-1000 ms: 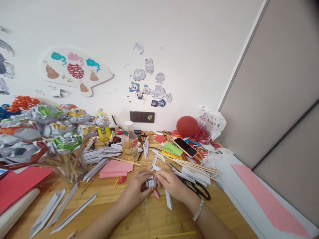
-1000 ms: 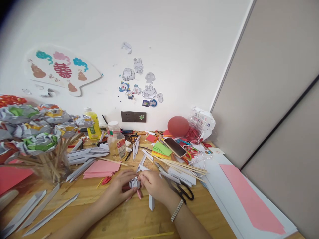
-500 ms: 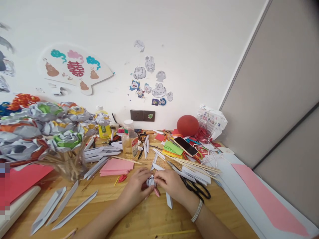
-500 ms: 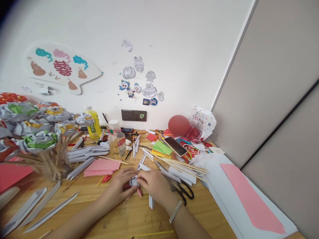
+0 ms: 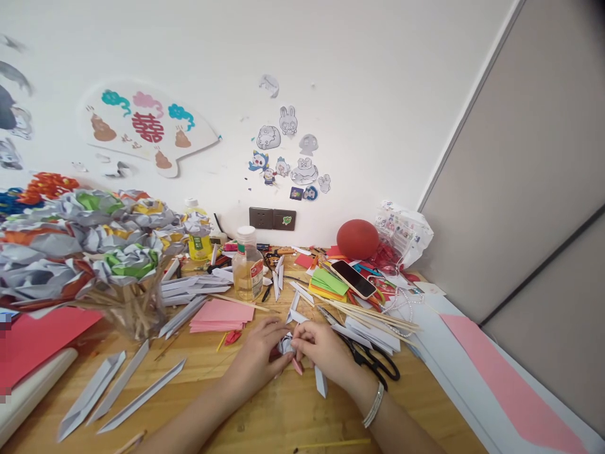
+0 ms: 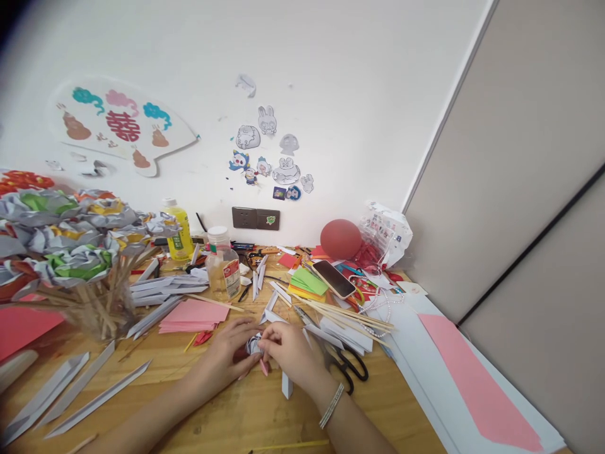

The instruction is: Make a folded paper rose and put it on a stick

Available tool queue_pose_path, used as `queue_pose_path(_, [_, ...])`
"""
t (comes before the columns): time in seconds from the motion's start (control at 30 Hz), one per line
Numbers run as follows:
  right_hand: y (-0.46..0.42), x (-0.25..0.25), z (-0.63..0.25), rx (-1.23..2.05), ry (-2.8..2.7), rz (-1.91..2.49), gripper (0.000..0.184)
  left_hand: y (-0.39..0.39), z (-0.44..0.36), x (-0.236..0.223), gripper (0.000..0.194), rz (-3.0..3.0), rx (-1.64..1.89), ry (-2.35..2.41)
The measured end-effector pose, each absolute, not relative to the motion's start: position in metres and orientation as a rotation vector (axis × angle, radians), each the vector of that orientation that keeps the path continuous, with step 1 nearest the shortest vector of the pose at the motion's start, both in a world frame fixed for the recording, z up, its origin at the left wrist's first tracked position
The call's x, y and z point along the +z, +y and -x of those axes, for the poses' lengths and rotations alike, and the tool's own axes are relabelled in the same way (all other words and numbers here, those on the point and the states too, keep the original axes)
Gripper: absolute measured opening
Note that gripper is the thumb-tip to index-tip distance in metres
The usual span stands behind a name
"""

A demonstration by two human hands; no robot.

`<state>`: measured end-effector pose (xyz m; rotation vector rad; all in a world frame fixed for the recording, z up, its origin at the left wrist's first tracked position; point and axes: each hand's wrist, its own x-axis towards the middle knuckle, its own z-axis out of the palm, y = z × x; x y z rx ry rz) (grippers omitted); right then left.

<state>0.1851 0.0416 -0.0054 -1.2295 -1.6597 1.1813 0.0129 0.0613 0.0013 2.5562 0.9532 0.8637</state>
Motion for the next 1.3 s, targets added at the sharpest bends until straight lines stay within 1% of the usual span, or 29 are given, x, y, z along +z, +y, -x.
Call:
queue_pose_path(0.2, [0.041, -0.006, -0.180, 1.241, -1.595, 1.169, 0.015, 0.060, -0.012, 0.001, 0.018, -2.555, 0.855, 0.964])
queue_pose_path(0.33, [0.043, -0.007, -0.181, 1.243, -1.566, 1.181, 0.015, 0.062, -0.012, -0.001, 0.020, -2.560, 0.858, 0.966])
queue_pose_path(0.63, [0.041, -0.007, -0.180, 1.074, -1.608, 1.318, 0.005, 0.061, -0.012, 0.000, 0.022, -2.574, 0.832, 0.992])
queue_pose_path(0.8, [0.039, -0.004, -0.184, 0.946, -1.707, 1.383, 0.008, 0.061, -0.012, 0.000, 0.022, -2.580, 0.859, 0.976])
queue_pose_path(0.9, [0.038, 0.001, -0.187, 0.932, -1.761, 1.379, 0.006, 0.062, -0.012, -0.001, 0.023, -2.584, 0.881, 0.964])
queue_pose_path(1.03, [0.037, 0.008, -0.191, 0.878, -1.868, 1.361, 0.014, 0.063, -0.012, -0.002, 0.023, -2.601, 0.883, 0.965])
queue_pose_path(1.2, [0.039, 0.002, -0.192, 0.835, -1.916, 1.331, 0.005, 0.063, -0.013, -0.002, 0.021, -2.610, 0.901, 0.960])
queue_pose_path(1.3, [0.042, -0.005, -0.194, 0.780, -1.948, 1.336, 0.006, 0.062, -0.013, -0.002, 0.022, -2.608, 0.911, 0.948])
